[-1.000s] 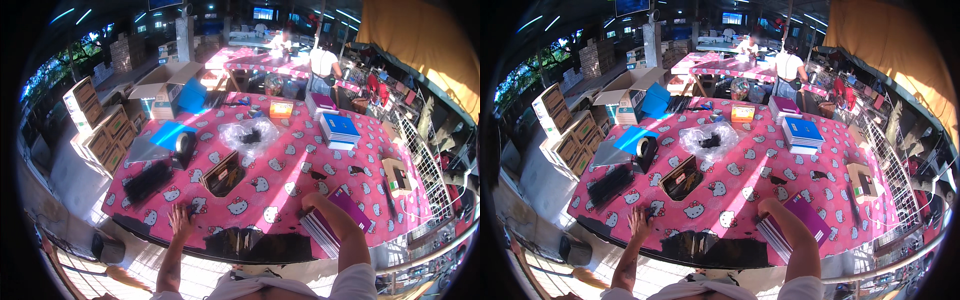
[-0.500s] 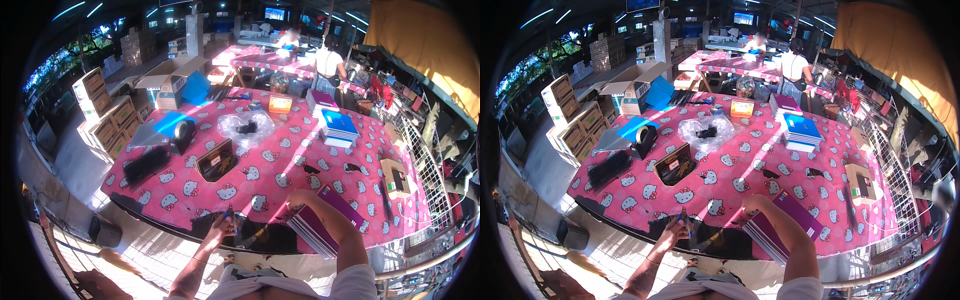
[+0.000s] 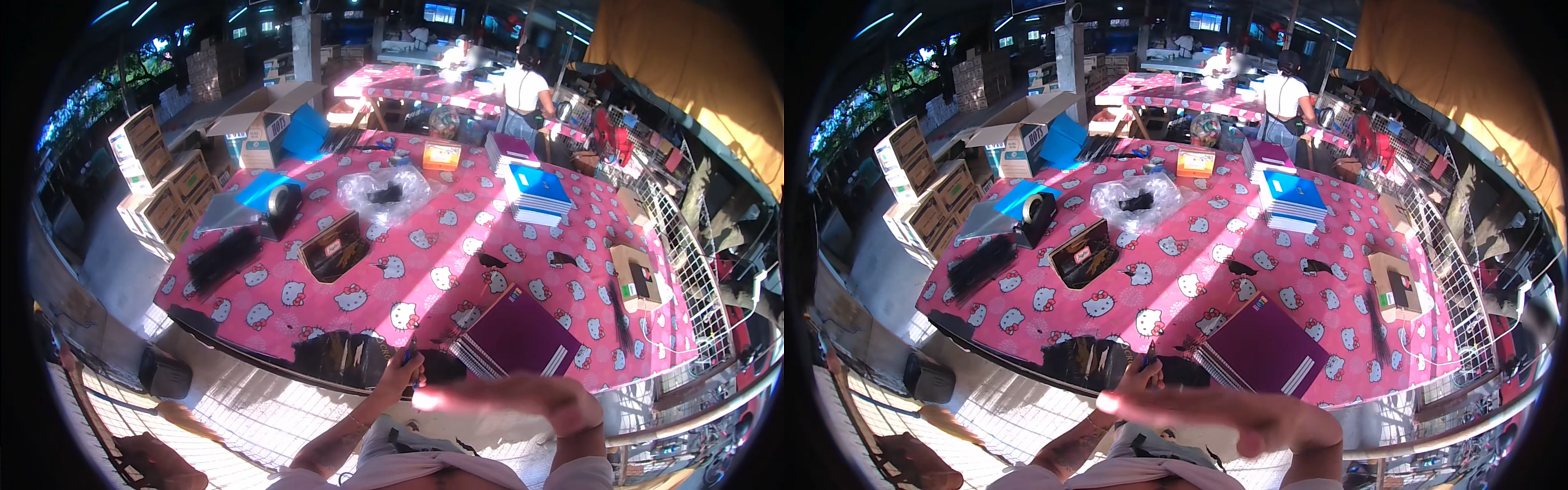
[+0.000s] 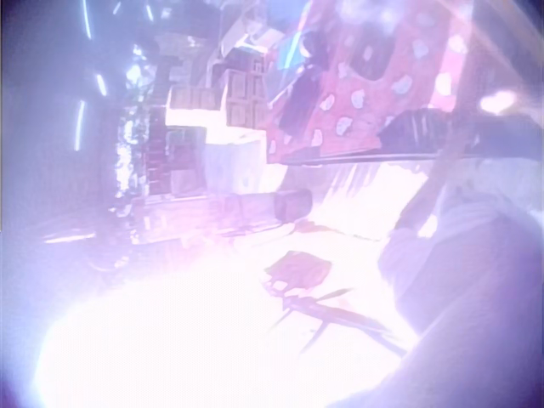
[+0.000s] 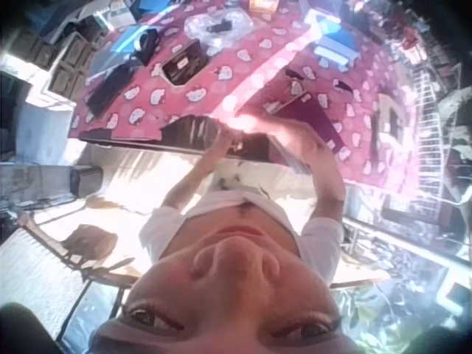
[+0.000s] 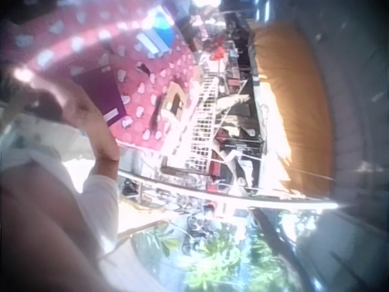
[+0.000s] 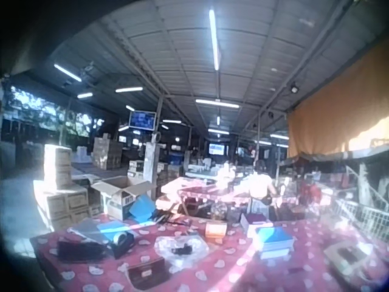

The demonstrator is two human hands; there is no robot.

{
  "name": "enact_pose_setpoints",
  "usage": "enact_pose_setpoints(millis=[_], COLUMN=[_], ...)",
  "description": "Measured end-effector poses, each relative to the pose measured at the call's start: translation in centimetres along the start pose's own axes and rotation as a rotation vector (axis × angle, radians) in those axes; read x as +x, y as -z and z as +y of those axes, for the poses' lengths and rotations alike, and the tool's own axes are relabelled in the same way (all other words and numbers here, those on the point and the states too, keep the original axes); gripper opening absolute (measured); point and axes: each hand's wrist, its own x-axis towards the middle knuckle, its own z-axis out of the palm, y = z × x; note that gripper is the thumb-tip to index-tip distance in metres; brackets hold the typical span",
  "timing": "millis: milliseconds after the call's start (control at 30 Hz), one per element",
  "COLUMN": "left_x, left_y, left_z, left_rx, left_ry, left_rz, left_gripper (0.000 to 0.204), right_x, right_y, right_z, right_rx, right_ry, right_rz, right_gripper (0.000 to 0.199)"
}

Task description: The person organizes stacks of notebooks by color on a table and then places several notebooks into a cardboard box.

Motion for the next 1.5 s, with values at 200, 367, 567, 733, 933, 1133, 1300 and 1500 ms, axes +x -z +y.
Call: enact_pose_setpoints(millis=[200,367,567,733,933,1133,1300,1500], left_x=[-0.5,-0.7,0.0,1.4,3.5,2.8,3.5,3.3], left_y=[-0.2,-0.1,-2.0,-3.7,-5.3,-5.2,-5.7,-5.7], left_z=[-0.6,0.7,1.6,2.2,1.0,0.9,0.5,-0.1], left_rx=[-0.008,-0.107,0.119,0.341,0.258,0.200,0.200,0.205], left_ry=[0.048,0.056,0.015,0.141,0.162,0.169,0.173,0.146], left_rz=[-0.014,-0.062,-0.164,-0.345,-0.357,-0.382,-0.354,-0.308], left_gripper=[0.024,0.035,0.034,0.039,0.040,0.038,0.036,0.034], right_x=[1.1,0.7,-2.2,-4.6,-4.4,-4.3,-4.1,-4.0], right_y=[-5.1,-2.6,9.2,12.6,14.5,14.6,14.7,14.2], right_z=[-2.5,-0.2,7.7,16.7,20.0,20.3,20.6,20.6], right_rx=[-0.007,0.098,-0.555,-1.206,-1.276,-1.318,-1.317,-1.337], right_ry=[0.257,0.277,-0.313,-0.532,-0.868,-0.807,-0.811,-0.771], right_rz=[-0.482,-0.127,0.554,0.417,0.220,0.152,0.185,0.162], right_gripper=[0.121,0.116,0.074,0.024,0.023,0.018,0.017,0.019])
